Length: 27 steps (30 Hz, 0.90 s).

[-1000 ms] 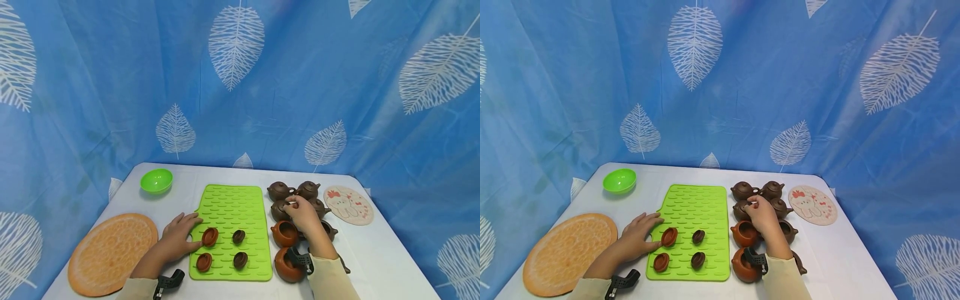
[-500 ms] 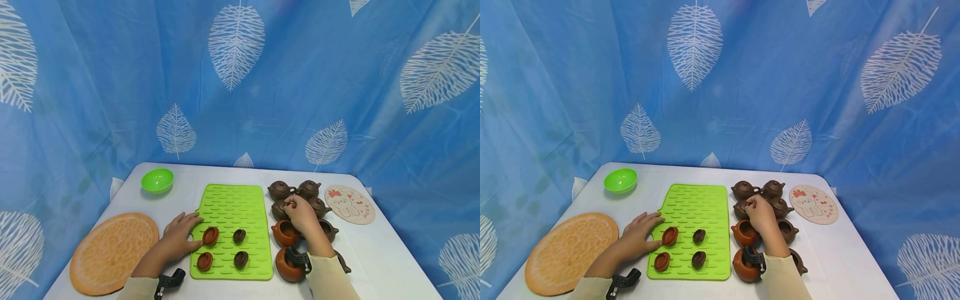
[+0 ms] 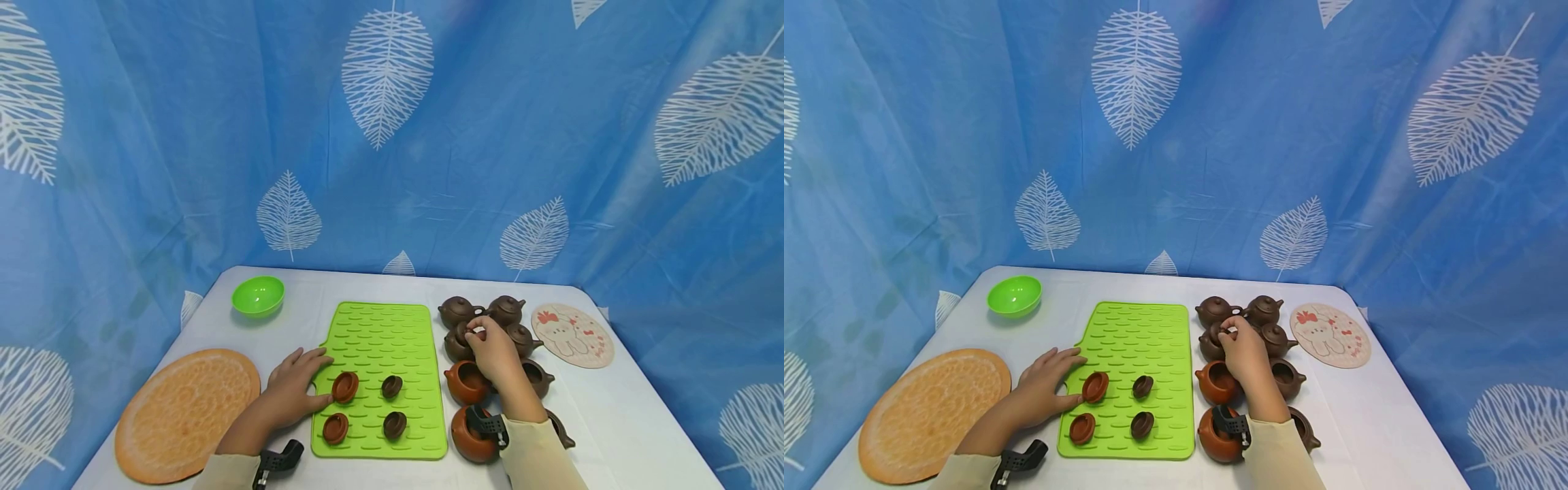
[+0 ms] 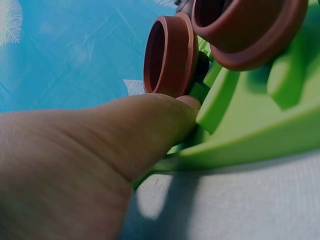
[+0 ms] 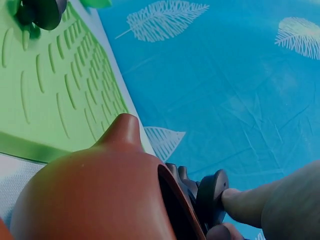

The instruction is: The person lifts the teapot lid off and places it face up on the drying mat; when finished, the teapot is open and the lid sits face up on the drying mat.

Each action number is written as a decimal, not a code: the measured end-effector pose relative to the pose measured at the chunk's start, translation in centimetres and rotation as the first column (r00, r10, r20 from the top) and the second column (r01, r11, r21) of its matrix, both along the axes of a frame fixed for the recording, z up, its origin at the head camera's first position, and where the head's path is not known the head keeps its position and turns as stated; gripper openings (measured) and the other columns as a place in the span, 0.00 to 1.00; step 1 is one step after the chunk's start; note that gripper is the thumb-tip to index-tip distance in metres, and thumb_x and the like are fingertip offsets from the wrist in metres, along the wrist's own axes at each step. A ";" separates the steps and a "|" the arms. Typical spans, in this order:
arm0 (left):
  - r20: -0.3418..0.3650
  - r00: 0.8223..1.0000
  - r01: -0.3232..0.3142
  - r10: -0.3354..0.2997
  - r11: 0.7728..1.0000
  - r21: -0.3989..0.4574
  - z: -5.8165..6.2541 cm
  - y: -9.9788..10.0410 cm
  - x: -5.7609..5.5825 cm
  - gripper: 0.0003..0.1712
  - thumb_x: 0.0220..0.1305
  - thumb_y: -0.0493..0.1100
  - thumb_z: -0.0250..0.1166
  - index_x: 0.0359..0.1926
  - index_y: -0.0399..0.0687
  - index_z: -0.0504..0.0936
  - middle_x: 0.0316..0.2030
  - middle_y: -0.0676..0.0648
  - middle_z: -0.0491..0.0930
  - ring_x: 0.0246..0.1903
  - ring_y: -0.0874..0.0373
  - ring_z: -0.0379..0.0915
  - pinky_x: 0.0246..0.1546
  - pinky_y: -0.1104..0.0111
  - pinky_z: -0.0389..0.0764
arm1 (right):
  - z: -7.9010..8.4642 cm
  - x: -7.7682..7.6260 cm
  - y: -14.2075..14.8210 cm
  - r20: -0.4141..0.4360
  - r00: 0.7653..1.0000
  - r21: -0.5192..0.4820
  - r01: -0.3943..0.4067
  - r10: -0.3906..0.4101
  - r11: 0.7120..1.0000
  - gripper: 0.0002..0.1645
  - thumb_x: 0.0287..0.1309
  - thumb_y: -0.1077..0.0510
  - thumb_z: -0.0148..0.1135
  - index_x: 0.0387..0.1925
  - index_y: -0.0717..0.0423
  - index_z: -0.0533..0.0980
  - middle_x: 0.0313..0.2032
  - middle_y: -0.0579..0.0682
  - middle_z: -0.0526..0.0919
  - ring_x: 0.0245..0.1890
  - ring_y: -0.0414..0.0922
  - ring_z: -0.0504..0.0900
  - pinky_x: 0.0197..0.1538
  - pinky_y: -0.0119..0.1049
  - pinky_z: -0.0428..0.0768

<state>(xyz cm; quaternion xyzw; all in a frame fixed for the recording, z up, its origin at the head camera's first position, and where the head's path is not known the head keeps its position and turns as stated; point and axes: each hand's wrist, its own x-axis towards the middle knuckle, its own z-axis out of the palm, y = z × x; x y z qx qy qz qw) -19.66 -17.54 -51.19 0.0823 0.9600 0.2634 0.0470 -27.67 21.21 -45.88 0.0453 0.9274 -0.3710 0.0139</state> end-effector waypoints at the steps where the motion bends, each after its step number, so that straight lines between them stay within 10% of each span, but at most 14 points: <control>1: -0.001 1.000 0.001 -0.001 1.000 0.002 0.0 0.0 0.0 0.41 0.59 0.58 0.78 0.72 0.59 0.75 0.78 0.48 0.64 0.79 0.30 0.46 0.72 0.28 0.51 | 0.0 0.0 0.0 -0.002 1.000 -0.007 -0.003 0.003 1.000 0.11 0.77 0.55 0.57 0.56 0.52 0.75 0.43 0.56 0.81 0.38 0.50 0.79 0.38 0.41 0.76; 9: -0.007 1.000 0.003 -0.003 1.000 0.007 -0.1 -0.1 0.0 0.41 0.59 0.58 0.78 0.71 0.58 0.75 0.78 0.48 0.64 0.79 0.30 0.47 0.72 0.28 0.50 | -0.2 -0.3 0.1 0.028 0.999 -0.301 -0.012 0.021 0.953 0.13 0.80 0.56 0.52 0.58 0.57 0.72 0.38 0.55 0.82 0.33 0.46 0.80 0.35 0.36 0.78; 20: 0.002 1.000 -0.002 0.002 1.000 0.012 -0.2 -0.1 0.0 0.41 0.59 0.58 0.78 0.71 0.59 0.75 0.78 0.48 0.64 0.79 0.30 0.45 0.73 0.28 0.48 | -0.5 -0.6 0.6 0.175 0.980 -0.776 0.082 0.089 0.625 0.18 0.82 0.61 0.47 0.66 0.61 0.65 0.48 0.53 0.78 0.31 0.36 0.71 0.28 0.23 0.71; 27: -0.001 1.000 0.002 -0.002 1.000 0.015 -0.2 -0.1 -0.1 0.41 0.58 0.58 0.78 0.71 0.59 0.75 0.78 0.48 0.64 0.79 0.30 0.45 0.73 0.28 0.49 | -0.7 -0.7 0.6 0.182 0.980 -0.791 0.101 0.075 0.603 0.17 0.80 0.62 0.50 0.65 0.59 0.68 0.46 0.51 0.83 0.29 0.35 0.71 0.26 0.22 0.70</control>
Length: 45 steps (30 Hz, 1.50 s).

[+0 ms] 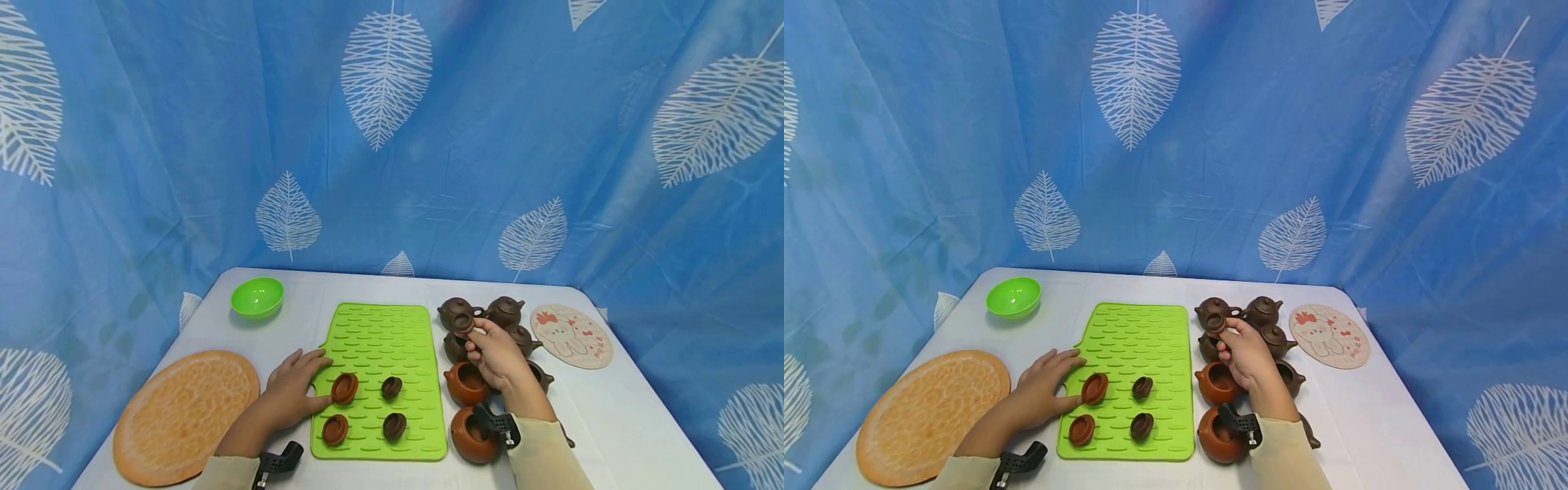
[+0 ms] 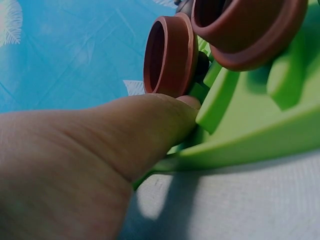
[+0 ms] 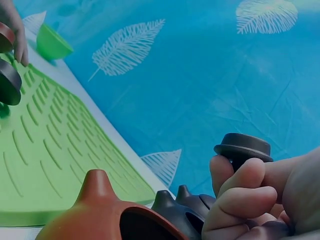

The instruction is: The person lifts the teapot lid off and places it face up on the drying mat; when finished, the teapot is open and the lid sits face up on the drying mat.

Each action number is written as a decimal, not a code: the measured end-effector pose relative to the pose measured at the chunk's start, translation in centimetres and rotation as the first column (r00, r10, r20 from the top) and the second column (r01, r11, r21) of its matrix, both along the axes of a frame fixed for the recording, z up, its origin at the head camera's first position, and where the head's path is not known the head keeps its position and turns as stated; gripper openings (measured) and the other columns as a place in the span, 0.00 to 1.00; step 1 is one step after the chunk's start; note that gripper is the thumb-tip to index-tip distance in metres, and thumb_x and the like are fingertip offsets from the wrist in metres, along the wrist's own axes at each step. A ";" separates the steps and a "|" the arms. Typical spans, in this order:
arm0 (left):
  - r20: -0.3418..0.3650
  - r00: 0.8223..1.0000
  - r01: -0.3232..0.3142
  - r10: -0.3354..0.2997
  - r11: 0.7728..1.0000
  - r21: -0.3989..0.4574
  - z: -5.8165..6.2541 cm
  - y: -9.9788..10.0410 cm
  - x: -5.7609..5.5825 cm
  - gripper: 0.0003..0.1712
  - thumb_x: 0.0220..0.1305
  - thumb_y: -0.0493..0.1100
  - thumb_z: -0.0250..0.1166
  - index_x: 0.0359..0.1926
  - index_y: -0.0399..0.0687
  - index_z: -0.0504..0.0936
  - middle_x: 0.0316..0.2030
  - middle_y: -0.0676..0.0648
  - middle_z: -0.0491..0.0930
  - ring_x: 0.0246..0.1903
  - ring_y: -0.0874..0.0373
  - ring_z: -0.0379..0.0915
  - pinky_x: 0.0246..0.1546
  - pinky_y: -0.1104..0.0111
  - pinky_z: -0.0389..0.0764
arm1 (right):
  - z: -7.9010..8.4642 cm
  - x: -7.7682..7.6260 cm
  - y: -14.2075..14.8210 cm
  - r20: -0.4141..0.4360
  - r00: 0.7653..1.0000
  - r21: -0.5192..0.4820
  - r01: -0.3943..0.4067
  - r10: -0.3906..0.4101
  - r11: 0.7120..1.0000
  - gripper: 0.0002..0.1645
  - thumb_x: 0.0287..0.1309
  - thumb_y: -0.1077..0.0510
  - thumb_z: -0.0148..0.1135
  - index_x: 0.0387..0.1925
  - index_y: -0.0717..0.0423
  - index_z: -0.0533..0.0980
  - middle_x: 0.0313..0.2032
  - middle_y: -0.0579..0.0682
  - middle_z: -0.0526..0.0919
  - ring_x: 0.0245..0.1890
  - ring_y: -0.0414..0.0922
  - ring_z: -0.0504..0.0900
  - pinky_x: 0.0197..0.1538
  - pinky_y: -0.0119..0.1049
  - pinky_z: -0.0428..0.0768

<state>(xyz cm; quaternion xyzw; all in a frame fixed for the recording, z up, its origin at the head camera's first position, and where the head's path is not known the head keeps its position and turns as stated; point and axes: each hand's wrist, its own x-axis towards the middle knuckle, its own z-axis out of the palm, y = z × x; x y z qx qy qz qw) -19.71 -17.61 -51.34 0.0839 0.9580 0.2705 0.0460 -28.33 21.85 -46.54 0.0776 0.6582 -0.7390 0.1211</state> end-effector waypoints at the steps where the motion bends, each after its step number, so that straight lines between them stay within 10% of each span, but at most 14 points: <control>1: -0.001 1.000 0.001 -0.001 1.000 0.000 0.0 0.0 0.0 0.41 0.59 0.58 0.78 0.71 0.59 0.75 0.78 0.48 0.64 0.79 0.30 0.45 0.73 0.28 0.49 | 0.0 0.0 0.0 -0.002 1.000 0.000 0.002 -0.002 1.000 0.17 0.80 0.62 0.50 0.64 0.59 0.68 0.46 0.51 0.83 0.28 0.35 0.71 0.26 0.22 0.69; 16: -0.001 1.000 0.000 0.000 1.000 0.010 0.1 0.2 0.1 0.41 0.58 0.58 0.79 0.71 0.58 0.76 0.78 0.48 0.64 0.79 0.31 0.46 0.73 0.28 0.51 | 0.8 1.2 -0.7 -0.029 0.995 -0.196 -0.098 0.094 0.976 0.06 0.78 0.62 0.56 0.50 0.49 0.75 0.40 0.46 0.82 0.25 0.34 0.70 0.24 0.21 0.68; 45: 0.008 1.000 0.005 -0.005 1.000 0.016 0.2 -0.2 0.1 0.41 0.59 0.58 0.78 0.71 0.58 0.75 0.78 0.48 0.64 0.79 0.31 0.47 0.72 0.28 0.51 | 0.9 0.7 -8.4 0.062 0.927 -0.067 -0.365 0.369 0.929 0.14 0.80 0.62 0.52 0.62 0.60 0.71 0.45 0.52 0.84 0.24 0.32 0.70 0.23 0.22 0.69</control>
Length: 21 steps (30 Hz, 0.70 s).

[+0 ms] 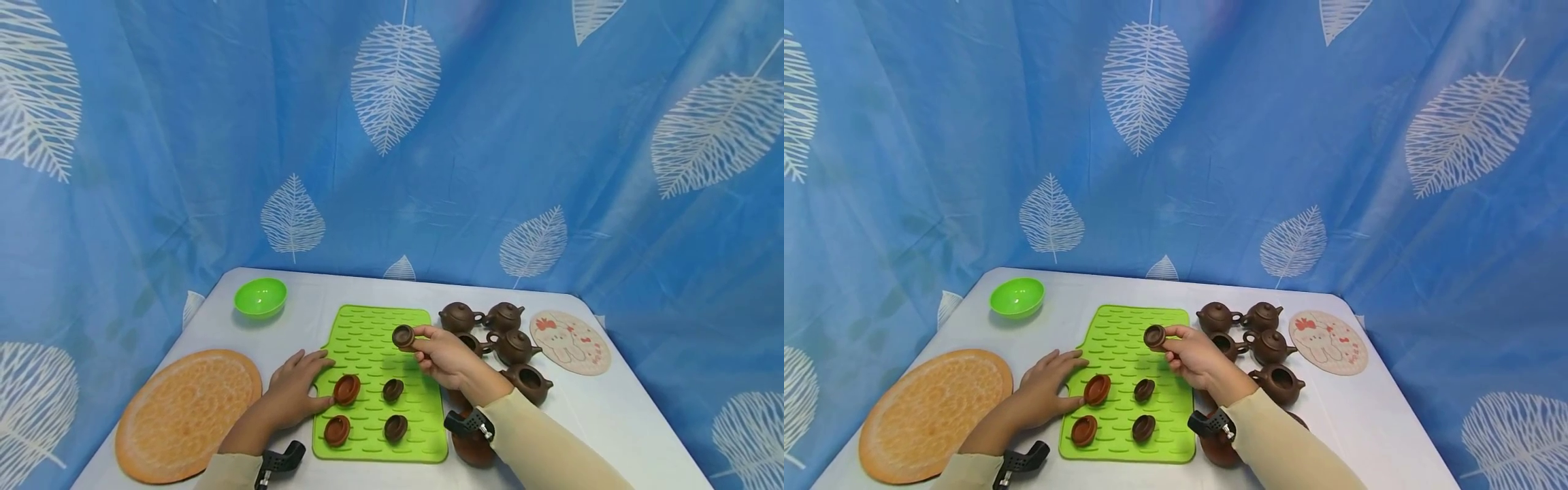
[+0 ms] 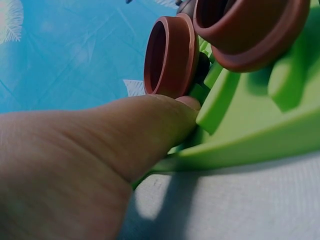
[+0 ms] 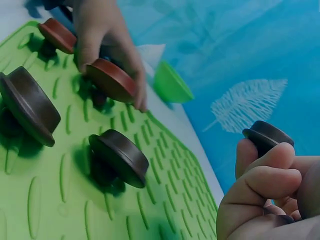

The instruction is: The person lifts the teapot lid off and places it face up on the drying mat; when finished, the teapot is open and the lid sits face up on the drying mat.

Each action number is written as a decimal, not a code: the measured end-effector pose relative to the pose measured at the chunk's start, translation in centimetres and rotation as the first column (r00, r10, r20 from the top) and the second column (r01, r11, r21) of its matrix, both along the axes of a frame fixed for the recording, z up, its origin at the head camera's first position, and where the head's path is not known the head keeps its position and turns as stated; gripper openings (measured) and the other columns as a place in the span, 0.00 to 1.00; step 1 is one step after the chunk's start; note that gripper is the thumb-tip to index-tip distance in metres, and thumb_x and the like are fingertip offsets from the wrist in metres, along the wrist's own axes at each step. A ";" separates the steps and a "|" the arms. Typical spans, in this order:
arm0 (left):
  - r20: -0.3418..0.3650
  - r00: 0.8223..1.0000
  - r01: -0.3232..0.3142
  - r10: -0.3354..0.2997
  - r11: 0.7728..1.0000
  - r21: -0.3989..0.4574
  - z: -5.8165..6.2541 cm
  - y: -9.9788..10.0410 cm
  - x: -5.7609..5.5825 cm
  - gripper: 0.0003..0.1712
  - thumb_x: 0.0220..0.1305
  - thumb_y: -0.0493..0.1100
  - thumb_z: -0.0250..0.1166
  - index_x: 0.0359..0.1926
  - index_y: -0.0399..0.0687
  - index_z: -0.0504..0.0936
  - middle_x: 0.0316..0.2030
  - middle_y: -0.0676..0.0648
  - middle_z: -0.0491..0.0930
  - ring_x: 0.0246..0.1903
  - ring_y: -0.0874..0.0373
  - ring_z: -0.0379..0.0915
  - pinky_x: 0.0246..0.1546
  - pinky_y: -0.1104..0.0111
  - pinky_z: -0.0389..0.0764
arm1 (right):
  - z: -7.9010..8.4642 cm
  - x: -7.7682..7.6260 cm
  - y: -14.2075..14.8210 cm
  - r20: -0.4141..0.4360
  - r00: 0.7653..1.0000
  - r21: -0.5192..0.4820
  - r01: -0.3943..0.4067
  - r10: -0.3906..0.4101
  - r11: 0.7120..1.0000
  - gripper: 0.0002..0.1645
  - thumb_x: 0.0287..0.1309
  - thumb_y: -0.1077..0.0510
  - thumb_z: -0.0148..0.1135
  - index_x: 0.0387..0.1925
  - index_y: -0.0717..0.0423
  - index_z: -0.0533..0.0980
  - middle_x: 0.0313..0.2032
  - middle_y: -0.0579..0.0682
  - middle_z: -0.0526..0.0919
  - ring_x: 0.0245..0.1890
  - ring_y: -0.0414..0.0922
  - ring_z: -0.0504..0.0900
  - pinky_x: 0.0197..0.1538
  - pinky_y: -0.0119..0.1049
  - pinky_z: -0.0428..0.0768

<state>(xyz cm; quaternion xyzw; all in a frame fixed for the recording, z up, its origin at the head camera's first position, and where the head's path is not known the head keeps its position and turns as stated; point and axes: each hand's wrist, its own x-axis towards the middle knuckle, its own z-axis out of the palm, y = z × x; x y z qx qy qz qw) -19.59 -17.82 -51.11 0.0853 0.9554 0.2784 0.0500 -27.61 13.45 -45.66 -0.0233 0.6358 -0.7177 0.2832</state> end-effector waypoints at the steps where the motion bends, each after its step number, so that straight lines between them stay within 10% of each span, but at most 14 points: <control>1: 0.007 1.000 0.000 0.000 1.000 0.000 0.0 0.0 0.0 0.41 0.59 0.58 0.78 0.71 0.58 0.75 0.78 0.48 0.64 0.79 0.31 0.46 0.72 0.28 0.51 | 0.0 0.0 -0.2 0.000 1.000 0.008 -0.009 0.009 1.000 0.15 0.80 0.62 0.51 0.62 0.60 0.71 0.46 0.52 0.84 0.24 0.32 0.70 0.23 0.22 0.69; 21: -0.009 1.000 -0.005 0.005 1.000 -0.006 -0.1 0.1 0.2 0.41 0.58 0.59 0.78 0.70 0.59 0.76 0.78 0.48 0.64 0.79 0.31 0.48 0.73 0.29 0.51 | -1.0 -0.8 -5.0 -0.007 0.992 0.083 -0.127 0.128 0.988 0.16 0.80 0.61 0.52 0.62 0.59 0.74 0.47 0.54 0.84 0.25 0.34 0.68 0.26 0.27 0.67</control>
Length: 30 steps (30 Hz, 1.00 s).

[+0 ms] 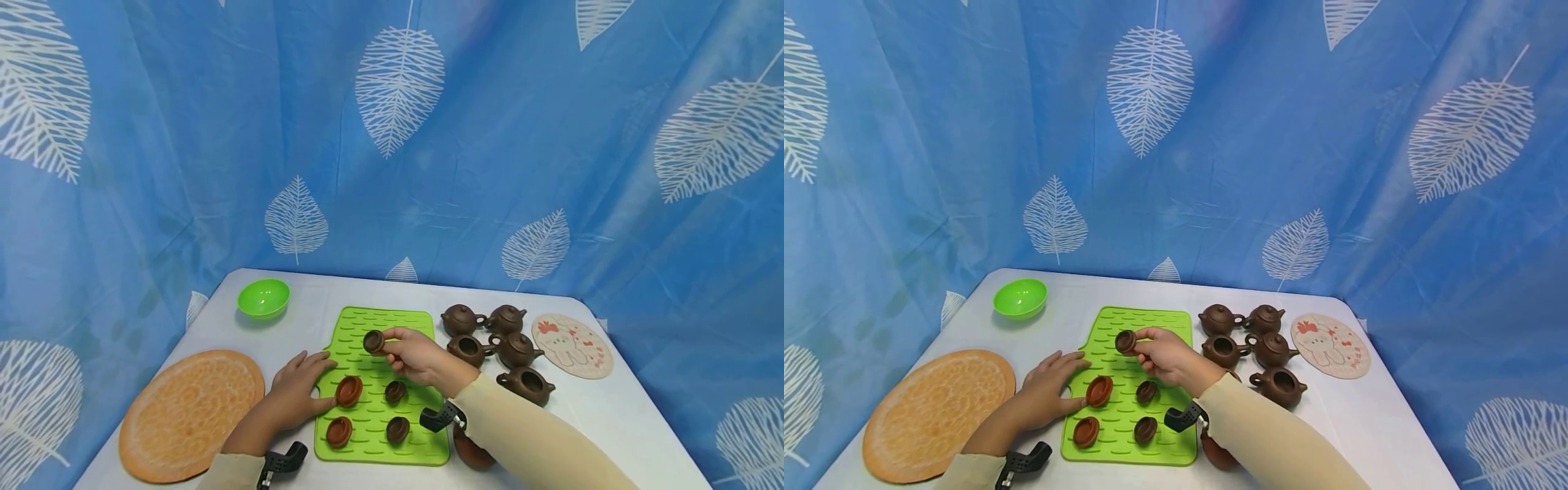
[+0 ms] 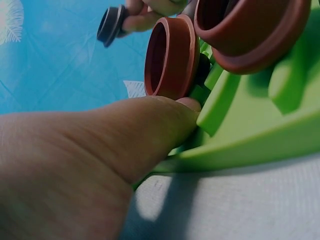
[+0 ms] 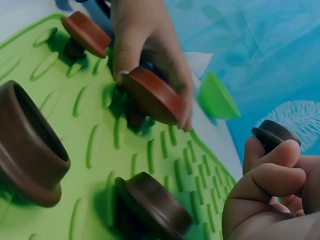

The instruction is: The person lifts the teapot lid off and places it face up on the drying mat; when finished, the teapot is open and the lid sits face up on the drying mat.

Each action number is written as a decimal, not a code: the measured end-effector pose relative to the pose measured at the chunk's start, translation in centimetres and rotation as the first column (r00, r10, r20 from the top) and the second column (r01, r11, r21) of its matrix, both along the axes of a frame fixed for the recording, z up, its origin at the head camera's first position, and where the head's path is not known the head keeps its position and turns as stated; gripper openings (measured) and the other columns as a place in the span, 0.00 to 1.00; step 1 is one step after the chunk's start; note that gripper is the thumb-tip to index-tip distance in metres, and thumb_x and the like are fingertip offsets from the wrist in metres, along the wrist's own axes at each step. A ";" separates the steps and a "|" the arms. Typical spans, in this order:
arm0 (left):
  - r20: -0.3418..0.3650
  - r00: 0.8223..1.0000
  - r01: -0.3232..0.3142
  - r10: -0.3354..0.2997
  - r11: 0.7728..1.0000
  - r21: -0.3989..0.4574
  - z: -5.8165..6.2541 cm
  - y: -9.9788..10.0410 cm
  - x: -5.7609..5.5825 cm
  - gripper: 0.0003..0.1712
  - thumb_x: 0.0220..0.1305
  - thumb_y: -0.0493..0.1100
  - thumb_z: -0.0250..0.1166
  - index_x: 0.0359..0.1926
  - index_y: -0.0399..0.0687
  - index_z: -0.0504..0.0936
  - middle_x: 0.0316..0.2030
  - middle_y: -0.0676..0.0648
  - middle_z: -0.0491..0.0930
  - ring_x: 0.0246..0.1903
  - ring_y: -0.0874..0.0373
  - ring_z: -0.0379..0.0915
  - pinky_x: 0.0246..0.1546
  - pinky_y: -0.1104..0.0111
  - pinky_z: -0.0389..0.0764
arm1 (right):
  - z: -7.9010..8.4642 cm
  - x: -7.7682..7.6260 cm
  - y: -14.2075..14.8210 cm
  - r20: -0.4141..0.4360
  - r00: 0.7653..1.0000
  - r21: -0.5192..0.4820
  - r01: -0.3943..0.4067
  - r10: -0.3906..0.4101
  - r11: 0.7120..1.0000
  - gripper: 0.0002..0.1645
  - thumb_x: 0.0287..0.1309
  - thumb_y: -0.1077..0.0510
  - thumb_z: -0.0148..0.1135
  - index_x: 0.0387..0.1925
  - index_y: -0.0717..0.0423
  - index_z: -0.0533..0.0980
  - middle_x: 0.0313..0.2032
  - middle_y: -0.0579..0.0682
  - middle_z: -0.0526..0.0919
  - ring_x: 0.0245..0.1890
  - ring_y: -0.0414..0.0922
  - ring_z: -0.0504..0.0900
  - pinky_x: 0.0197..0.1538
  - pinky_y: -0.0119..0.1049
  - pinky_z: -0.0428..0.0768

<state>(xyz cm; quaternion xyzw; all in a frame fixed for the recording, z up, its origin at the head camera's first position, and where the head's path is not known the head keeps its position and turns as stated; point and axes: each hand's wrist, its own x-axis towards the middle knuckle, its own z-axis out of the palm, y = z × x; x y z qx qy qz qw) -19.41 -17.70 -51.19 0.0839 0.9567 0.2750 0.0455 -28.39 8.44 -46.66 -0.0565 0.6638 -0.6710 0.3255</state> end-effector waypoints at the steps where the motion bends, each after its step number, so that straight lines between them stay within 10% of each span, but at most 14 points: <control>1: 0.001 1.000 0.001 -0.001 1.000 0.001 0.0 0.0 0.0 0.41 0.58 0.59 0.78 0.70 0.59 0.76 0.78 0.48 0.64 0.79 0.31 0.48 0.73 0.29 0.51 | -0.1 0.0 -0.2 -0.001 1.000 0.011 -0.003 0.003 1.000 0.15 0.80 0.61 0.52 0.61 0.59 0.74 0.47 0.54 0.85 0.25 0.35 0.68 0.26 0.27 0.67; 30: 0.007 1.000 -0.004 0.004 1.000 0.001 0.0 0.2 0.0 0.40 0.59 0.58 0.78 0.71 0.58 0.76 0.78 0.49 0.64 0.79 0.32 0.47 0.73 0.30 0.51 | -1.1 -0.7 -3.3 -0.138 0.980 0.438 -0.071 0.145 0.896 0.08 0.77 0.58 0.59 0.43 0.56 0.82 0.35 0.51 0.88 0.23 0.39 0.75 0.23 0.31 0.70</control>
